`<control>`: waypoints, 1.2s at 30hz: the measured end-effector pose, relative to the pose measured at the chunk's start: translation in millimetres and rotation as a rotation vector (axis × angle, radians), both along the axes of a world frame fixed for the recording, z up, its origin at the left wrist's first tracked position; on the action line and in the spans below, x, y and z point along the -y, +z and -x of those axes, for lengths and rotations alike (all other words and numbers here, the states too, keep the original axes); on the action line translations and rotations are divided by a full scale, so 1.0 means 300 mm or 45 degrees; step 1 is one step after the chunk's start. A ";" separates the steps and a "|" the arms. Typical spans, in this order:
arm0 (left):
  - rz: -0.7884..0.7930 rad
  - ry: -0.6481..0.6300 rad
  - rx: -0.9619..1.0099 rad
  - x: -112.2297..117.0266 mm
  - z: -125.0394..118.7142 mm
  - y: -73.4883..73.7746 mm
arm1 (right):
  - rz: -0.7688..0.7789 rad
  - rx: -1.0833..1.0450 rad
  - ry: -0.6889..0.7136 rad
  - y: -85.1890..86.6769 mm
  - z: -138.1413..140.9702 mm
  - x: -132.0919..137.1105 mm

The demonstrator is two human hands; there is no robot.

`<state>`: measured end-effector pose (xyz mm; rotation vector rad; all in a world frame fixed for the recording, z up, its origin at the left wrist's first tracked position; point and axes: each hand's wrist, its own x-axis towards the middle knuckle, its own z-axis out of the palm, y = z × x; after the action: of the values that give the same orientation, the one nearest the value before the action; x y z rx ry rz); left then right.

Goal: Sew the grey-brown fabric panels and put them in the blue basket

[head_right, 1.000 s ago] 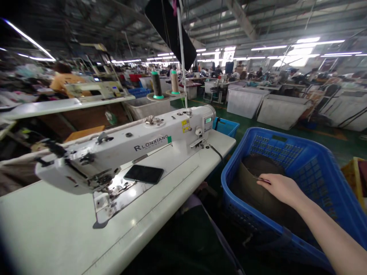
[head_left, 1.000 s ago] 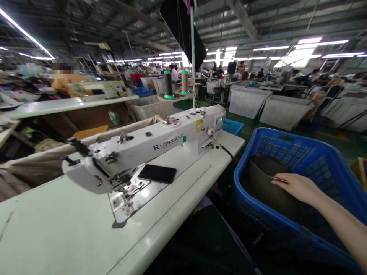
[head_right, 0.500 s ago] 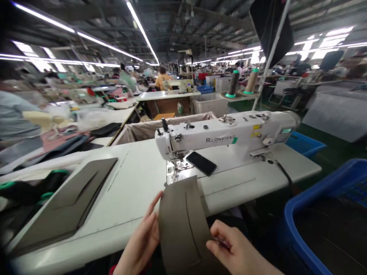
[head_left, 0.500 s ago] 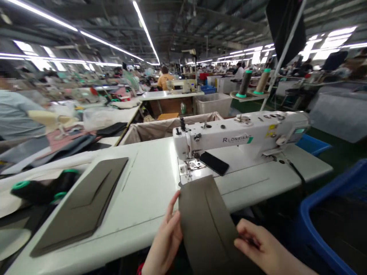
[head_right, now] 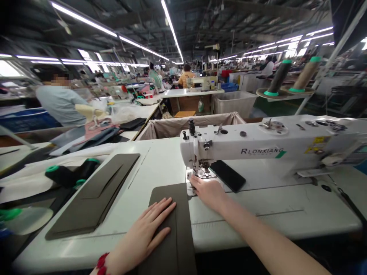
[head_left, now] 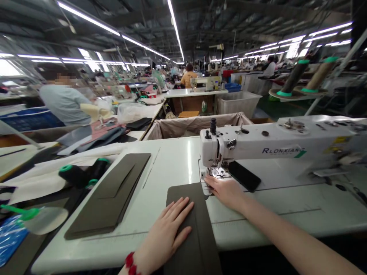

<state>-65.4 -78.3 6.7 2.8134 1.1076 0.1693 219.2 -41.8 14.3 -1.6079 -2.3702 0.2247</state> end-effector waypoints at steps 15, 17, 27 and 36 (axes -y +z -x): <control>0.208 -0.150 0.103 -0.188 -0.207 0.043 | -0.072 -0.001 0.084 -0.087 -0.095 0.038; 0.216 -0.124 0.097 -0.184 -0.219 0.043 | -0.061 0.016 0.087 -0.084 -0.096 0.037; 0.251 -0.102 0.091 -0.187 -0.228 0.052 | -0.023 0.041 0.076 -0.082 -0.094 0.037; 0.264 -0.105 0.090 -0.194 -0.223 0.041 | -0.033 0.060 0.061 -0.083 -0.090 0.037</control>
<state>1.6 -20.1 18.9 2.6421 0.9340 0.1368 246.4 -52.7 -10.6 -1.5629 -2.4383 0.1670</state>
